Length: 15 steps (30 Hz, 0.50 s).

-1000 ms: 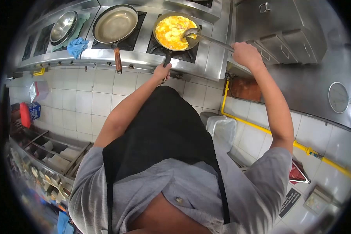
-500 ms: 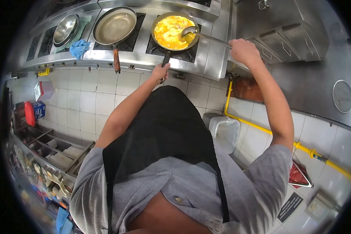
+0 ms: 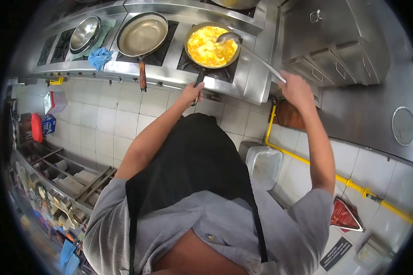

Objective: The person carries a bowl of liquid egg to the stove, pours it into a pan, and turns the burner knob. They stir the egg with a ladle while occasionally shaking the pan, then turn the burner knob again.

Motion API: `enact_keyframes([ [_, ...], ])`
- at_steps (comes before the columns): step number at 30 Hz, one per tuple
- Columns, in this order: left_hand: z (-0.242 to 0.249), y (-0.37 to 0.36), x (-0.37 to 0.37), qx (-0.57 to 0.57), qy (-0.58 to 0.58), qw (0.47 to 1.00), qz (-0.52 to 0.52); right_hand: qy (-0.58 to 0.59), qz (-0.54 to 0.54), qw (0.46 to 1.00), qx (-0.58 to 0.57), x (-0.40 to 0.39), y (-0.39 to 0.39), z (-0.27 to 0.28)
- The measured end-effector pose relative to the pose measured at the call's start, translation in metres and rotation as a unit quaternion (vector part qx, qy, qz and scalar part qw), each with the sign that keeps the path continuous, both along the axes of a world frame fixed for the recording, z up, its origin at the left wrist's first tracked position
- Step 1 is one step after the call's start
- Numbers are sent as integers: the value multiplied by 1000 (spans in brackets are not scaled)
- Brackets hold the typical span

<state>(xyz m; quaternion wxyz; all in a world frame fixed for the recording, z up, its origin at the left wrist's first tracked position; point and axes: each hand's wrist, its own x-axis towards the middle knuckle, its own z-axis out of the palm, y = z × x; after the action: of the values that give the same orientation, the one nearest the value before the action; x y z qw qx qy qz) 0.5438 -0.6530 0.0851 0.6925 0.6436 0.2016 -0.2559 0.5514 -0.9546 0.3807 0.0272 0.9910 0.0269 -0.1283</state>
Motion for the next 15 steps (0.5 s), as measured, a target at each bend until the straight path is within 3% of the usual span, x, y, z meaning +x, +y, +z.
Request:
enact_keyframes([
  [7, -2, 12, -2, 21, -15, 998, -59, -27, -77, 985, 152, -61, -4, -54],
  [9, 4, 11, -6, 19, -3, 998, -60, -20, -129, 952, 277, -70, -8, -81],
  [11, 0, 11, -8, 15, 4, 999, -52, -26, -103, 955, 277, -74, -8, -88],
  [14, -2, 14, -11, 13, -9, 997, -69, -74, -123, 913, 383, -82, -6, -133],
  [15, -2, 16, -16, 17, -13, 998, -58, 43, -217, 846, 485, -81, -11, -128],
])
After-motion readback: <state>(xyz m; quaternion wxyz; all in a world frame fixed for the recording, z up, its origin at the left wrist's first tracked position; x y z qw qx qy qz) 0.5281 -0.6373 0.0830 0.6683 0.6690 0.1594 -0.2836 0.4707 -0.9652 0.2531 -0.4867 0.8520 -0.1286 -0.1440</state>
